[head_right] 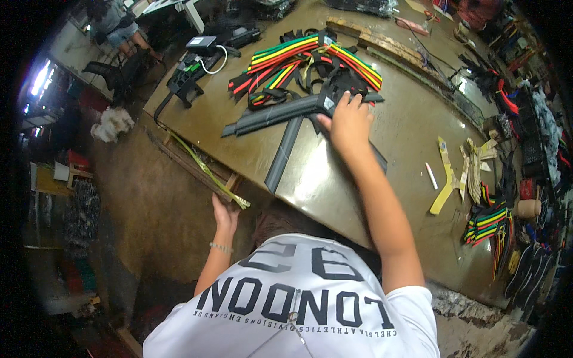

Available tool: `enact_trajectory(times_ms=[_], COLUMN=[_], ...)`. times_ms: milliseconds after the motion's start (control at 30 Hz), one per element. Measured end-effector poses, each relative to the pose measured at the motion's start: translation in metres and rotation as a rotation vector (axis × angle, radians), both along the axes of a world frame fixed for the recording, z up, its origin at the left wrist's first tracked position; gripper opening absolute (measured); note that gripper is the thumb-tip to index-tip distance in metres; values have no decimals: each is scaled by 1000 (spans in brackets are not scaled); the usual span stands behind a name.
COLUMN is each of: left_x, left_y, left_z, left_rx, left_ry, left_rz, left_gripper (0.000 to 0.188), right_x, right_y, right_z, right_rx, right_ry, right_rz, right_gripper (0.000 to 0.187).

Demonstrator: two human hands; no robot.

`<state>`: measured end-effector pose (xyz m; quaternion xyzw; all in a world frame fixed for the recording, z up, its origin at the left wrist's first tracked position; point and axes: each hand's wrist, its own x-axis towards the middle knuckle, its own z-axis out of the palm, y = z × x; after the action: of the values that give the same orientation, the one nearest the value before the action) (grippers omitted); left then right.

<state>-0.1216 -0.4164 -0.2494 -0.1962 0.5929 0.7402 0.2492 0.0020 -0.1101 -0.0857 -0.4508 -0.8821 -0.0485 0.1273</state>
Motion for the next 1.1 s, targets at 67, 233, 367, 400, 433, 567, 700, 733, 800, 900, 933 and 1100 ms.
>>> enact_trajectory(times_ms=[67, 233, 367, 400, 433, 567, 700, 733, 800, 900, 933, 1100], left_x=[11, 20, 22, 21, 20, 8, -20, -28, -47, -77, -82, -69], left_y=[-12, -23, -26, -29, -32, -31, -6, 2, 13, 24, 29, 60], left_z=[9, 20, 30, 35, 42, 67, 85, 89, 102, 136, 148, 201], left_rx=[-169, -131, -303, -424, -545, -753, -798, -770, -779, -787, -609, -312], left_ry=[241, 636, 887, 982, 1050, 1434, 1573, 1585, 1542, 1749, 1739, 1331], left_rz=[-3, -61, -138, -207, -261, -389, -398, -389, -472, -767, -824, -1173], left_gripper=[51, 44, 40, 40, 40, 53, 64, 64, 57, 28, 23, 25], right_x=[0, -8, -23, -24, -24, -20, -19, -21, -18, -7, -2, 24], right_y=[-33, -176, -204, -203, -198, -174, -144, -140, -129, -109, -101, -61], right_z=[7, -25, -67, -71, -71, -49, -29, -28, -25, -16, -12, 16], right_rx=[67, -708, -613, -613, -619, -705, -1552, -1677, -1789, -1753, -1706, -1449], right_ry=[278, 102, -89, 27, 64, 397, 438, 461, 518, 571, 596, 924], right_rz=[233, 764, 855, 840, 801, 791, 663, 597, 600, 584, 542, 444], right_gripper=[56, 47, 41, 39, 38, 26, 25, 29, 29, 28, 28, 27])
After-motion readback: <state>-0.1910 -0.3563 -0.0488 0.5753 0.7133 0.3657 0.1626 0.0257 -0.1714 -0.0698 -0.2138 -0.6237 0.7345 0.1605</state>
